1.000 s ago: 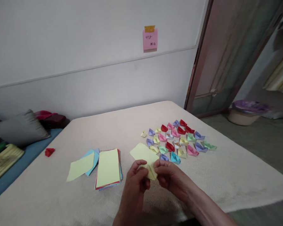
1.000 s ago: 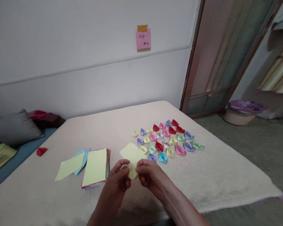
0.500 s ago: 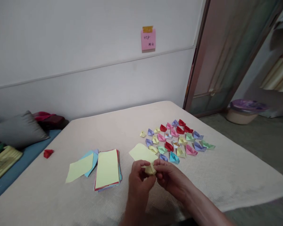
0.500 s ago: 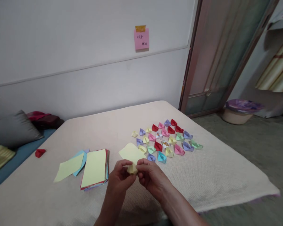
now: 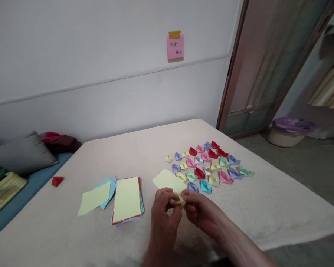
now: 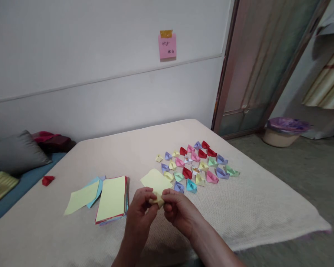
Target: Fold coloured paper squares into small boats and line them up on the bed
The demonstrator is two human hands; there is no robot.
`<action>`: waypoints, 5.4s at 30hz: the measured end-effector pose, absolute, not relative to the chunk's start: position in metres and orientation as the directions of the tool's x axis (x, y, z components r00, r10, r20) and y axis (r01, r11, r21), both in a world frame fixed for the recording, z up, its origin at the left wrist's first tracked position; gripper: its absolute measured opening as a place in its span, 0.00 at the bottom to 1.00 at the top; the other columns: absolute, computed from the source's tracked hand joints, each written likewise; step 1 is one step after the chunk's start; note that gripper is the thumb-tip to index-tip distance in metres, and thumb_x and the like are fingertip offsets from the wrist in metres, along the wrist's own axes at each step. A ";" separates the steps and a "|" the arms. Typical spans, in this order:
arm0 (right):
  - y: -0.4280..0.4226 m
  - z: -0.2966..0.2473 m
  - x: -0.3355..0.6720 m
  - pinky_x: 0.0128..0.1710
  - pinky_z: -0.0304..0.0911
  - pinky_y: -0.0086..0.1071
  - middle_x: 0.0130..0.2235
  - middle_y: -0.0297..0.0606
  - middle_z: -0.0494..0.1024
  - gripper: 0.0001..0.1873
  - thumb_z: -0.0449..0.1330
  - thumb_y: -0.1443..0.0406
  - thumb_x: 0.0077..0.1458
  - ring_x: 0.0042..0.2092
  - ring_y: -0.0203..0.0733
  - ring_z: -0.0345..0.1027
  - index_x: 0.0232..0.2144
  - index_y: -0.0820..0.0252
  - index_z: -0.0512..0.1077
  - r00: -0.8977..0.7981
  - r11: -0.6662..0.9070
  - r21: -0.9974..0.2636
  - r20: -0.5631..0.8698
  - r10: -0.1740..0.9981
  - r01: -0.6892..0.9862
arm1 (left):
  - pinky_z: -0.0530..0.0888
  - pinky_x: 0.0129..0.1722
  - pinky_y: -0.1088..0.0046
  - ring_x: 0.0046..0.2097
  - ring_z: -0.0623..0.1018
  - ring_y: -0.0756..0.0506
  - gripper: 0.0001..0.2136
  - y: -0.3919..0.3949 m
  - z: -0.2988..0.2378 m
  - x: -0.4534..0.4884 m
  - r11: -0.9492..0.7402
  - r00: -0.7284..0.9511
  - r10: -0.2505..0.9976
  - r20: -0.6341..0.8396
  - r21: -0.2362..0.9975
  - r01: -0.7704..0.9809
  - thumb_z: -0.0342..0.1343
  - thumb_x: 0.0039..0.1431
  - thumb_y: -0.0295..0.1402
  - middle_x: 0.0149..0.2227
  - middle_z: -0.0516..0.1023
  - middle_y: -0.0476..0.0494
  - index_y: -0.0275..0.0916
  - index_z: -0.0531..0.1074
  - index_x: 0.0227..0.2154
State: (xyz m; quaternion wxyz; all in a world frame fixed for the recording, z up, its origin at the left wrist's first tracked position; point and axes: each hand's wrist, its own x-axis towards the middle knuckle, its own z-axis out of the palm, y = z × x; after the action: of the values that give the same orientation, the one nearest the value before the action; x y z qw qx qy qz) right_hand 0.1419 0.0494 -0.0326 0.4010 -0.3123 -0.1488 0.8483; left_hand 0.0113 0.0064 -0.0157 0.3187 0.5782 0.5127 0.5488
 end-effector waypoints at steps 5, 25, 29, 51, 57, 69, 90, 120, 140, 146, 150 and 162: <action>0.045 -0.022 0.141 0.17 0.45 0.20 0.16 0.23 0.61 0.06 0.61 0.71 0.43 0.17 0.25 0.53 0.25 0.61 0.65 -0.415 -0.527 -0.687 -0.344 0.842 -0.500 | 0.71 0.37 0.72 0.41 0.72 0.47 0.08 0.007 -0.017 0.011 -0.270 -0.147 0.928 0.343 0.889 0.369 0.52 0.51 0.21 0.41 0.68 0.45 0.40 0.71 0.29; 0.032 -0.020 0.141 0.46 0.64 0.37 0.44 0.41 0.73 0.12 0.54 0.73 0.52 0.48 0.44 0.67 0.36 0.54 0.71 -0.260 0.604 -0.713 0.546 0.797 0.356 | 0.72 0.38 0.70 0.42 0.73 0.45 0.07 0.008 -0.022 0.008 -0.230 -0.172 0.937 0.305 0.906 0.356 0.53 0.53 0.24 0.42 0.70 0.43 0.41 0.74 0.31; 0.031 -0.019 0.142 0.44 0.65 0.34 0.43 0.40 0.73 0.10 0.54 0.73 0.52 0.46 0.43 0.68 0.35 0.55 0.70 -0.261 0.633 -0.654 0.581 0.771 0.414 | 0.71 0.38 0.71 0.40 0.73 0.46 0.07 0.008 -0.021 0.009 -0.232 -0.180 0.933 0.312 0.902 0.365 0.53 0.52 0.23 0.41 0.70 0.44 0.40 0.74 0.29; 0.031 -0.024 0.141 0.45 0.66 0.42 0.46 0.43 0.76 0.09 0.54 0.72 0.52 0.47 0.48 0.69 0.32 0.56 0.73 -0.242 0.658 -0.486 0.667 0.704 0.575 | 0.71 0.43 0.65 0.44 0.73 0.43 0.07 0.006 -0.020 0.011 -0.238 -0.172 0.924 0.342 0.865 0.441 0.53 0.53 0.25 0.40 0.73 0.42 0.40 0.70 0.35; 0.032 -0.024 0.141 0.47 0.65 0.44 0.46 0.44 0.76 0.09 0.55 0.72 0.52 0.48 0.48 0.68 0.32 0.57 0.73 -0.262 0.668 -0.443 0.679 0.685 0.598 | 0.71 0.42 0.65 0.41 0.76 0.43 0.11 0.005 -0.017 0.012 -0.153 -0.151 0.963 0.225 0.910 0.385 0.51 0.54 0.27 0.40 0.76 0.42 0.41 0.67 0.42; 0.034 -0.027 0.139 0.45 0.64 0.43 0.44 0.43 0.76 0.10 0.53 0.74 0.54 0.45 0.47 0.68 0.34 0.58 0.73 -0.272 0.715 -0.358 0.749 0.604 0.600 | 0.70 0.36 0.70 0.36 0.76 0.45 0.09 0.002 -0.015 0.011 -0.157 -0.101 0.974 0.203 0.926 0.344 0.51 0.57 0.30 0.36 0.77 0.44 0.41 0.66 0.42; 0.034 -0.033 0.132 0.46 0.62 0.46 0.44 0.44 0.75 0.09 0.52 0.75 0.54 0.46 0.49 0.66 0.33 0.60 0.70 -0.283 0.722 -0.341 0.755 0.592 0.601 | 0.68 0.33 0.72 0.35 0.75 0.46 0.04 0.010 -0.023 0.009 -0.001 -0.272 0.957 0.099 0.941 0.338 0.48 0.55 0.27 0.31 0.75 0.49 0.41 0.66 0.34; 0.037 -0.037 0.133 0.46 0.62 0.46 0.43 0.43 0.76 0.09 0.54 0.74 0.52 0.47 0.49 0.66 0.24 0.58 0.68 -0.151 0.604 -0.552 0.654 0.741 0.575 | 0.71 0.37 0.70 0.39 0.75 0.44 0.10 0.017 -0.024 0.007 0.086 -0.253 0.963 -0.094 0.995 -0.041 0.58 0.48 0.31 0.36 0.76 0.40 0.36 0.69 0.35; 0.029 -0.030 0.128 0.46 0.62 0.45 0.40 0.42 0.76 0.11 0.52 0.76 0.52 0.44 0.46 0.67 0.33 0.60 0.71 -0.206 0.714 -0.381 0.782 0.587 0.587 | 0.60 0.25 0.75 0.26 0.64 0.50 0.10 0.013 -0.032 0.016 0.106 -0.262 0.964 -0.048 0.971 0.215 0.52 0.53 0.33 0.20 0.65 0.53 0.38 0.65 0.18; 0.034 -0.035 0.131 0.45 0.63 0.45 0.40 0.42 0.76 0.10 0.52 0.75 0.51 0.44 0.47 0.67 0.28 0.59 0.70 -0.128 0.650 -0.458 0.751 0.648 0.606 | 0.63 0.28 0.75 0.27 0.67 0.49 0.07 0.012 -0.026 0.018 0.117 -0.240 0.968 -0.068 0.974 0.195 0.54 0.51 0.32 0.22 0.70 0.50 0.37 0.68 0.21; 0.036 -0.035 0.132 0.43 0.64 0.45 0.38 0.43 0.77 0.11 0.51 0.75 0.51 0.43 0.47 0.67 0.32 0.59 0.71 -0.095 0.630 -0.475 0.748 0.657 0.615 | 0.64 0.28 0.75 0.27 0.67 0.49 0.07 0.010 -0.021 0.021 0.110 -0.212 0.975 -0.070 0.976 0.187 0.54 0.51 0.33 0.22 0.70 0.50 0.36 0.69 0.21; 0.045 -0.015 0.146 0.47 0.63 0.41 0.43 0.43 0.77 0.13 0.54 0.62 0.56 0.46 0.48 0.69 0.24 0.58 0.74 -0.067 0.289 -0.933 0.281 0.957 0.215 | 0.63 0.27 0.76 0.26 0.65 0.51 0.09 0.016 -0.026 0.005 0.145 -0.187 0.971 -0.151 0.988 -0.043 0.55 0.51 0.34 0.20 0.66 0.53 0.36 0.68 0.19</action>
State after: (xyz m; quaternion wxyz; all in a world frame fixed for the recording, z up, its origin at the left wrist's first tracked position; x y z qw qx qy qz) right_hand 0.1465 0.0452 -0.0147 0.4993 -0.4662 -0.6285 0.3719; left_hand 0.0049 0.0156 -0.0265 0.4932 0.4041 0.5740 0.5138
